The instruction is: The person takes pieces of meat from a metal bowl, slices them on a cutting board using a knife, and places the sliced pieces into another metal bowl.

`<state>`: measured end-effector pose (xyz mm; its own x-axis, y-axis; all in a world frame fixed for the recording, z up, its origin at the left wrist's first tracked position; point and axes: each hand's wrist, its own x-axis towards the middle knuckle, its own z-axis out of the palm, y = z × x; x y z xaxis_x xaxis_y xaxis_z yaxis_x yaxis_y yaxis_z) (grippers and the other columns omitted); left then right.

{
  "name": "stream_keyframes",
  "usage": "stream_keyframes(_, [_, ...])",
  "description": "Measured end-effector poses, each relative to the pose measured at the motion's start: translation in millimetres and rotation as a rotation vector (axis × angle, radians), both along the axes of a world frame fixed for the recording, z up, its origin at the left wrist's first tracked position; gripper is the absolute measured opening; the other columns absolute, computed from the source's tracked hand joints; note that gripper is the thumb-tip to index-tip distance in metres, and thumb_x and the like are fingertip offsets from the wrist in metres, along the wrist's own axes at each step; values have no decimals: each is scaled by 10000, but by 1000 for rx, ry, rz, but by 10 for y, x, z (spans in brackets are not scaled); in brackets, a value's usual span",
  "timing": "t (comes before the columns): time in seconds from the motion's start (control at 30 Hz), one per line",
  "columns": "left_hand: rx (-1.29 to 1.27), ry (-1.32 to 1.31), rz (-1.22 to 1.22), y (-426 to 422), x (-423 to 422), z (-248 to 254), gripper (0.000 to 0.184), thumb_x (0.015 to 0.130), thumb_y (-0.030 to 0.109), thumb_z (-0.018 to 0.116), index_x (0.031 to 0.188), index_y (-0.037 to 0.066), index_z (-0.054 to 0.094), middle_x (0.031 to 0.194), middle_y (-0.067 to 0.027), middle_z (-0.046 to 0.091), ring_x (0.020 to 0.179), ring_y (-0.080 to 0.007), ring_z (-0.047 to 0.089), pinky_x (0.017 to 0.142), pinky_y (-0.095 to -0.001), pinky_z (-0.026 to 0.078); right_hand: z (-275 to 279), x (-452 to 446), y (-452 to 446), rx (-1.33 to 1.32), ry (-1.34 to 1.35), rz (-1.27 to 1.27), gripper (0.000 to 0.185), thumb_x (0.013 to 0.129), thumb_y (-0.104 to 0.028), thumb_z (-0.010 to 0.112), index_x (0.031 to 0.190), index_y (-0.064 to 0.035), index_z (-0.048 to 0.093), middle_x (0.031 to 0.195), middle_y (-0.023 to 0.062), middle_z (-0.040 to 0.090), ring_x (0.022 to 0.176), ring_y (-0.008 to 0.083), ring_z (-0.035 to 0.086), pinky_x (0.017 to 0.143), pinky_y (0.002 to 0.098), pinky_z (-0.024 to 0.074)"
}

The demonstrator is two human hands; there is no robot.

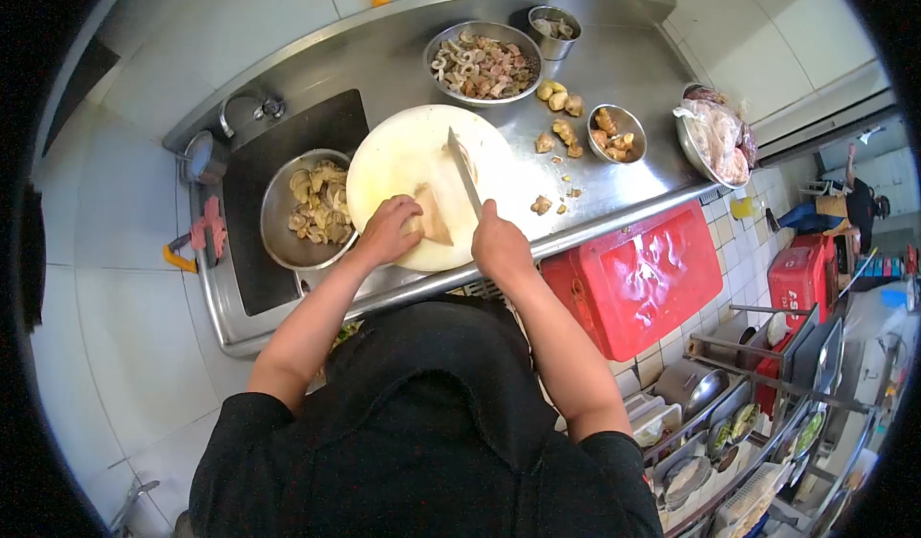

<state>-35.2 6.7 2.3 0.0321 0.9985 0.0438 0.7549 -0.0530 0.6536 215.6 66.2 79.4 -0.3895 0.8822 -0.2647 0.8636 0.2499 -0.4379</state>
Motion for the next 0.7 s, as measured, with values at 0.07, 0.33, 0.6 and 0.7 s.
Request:
stream_keyframes(0.07, [-29,-12,-5,-9,-6,-47,446,855,217,774,1249,17,711,1337,-183,637,1293,-383,593,1132,-444,484,152,46,-166,-10,37,77,182,1030,-103,458,1168,13,484,833,336,712,834,535,718,774,634,556])
stream_keyframes(0.33, [79,96,23,22,121,-46,465,853,238,781,1242,-9,728,1319,-196,653,1233,-376,617,1096,-446,506,255,32,-549,-119,-29,184,186,1047,-100,448,1168,30,503,860,319,720,863,513,729,784,621,569])
stream_keyframes(0.6, [12,21,-31,36,55,-32,464,848,240,784,1239,-3,725,1254,-190,663,1214,-384,614,1072,-456,512,9,-55,-592,13,-34,261,146,1019,-69,485,1124,32,483,767,305,696,772,489,722,698,607,563])
stream_keyframes(0.7, [35,-3,-24,18,55,-61,456,842,234,788,1230,3,727,1242,-189,664,1199,-388,618,1067,-459,513,9,-144,-527,2,-43,268,149,1008,-58,481,1127,33,486,797,304,711,790,488,730,711,596,576])
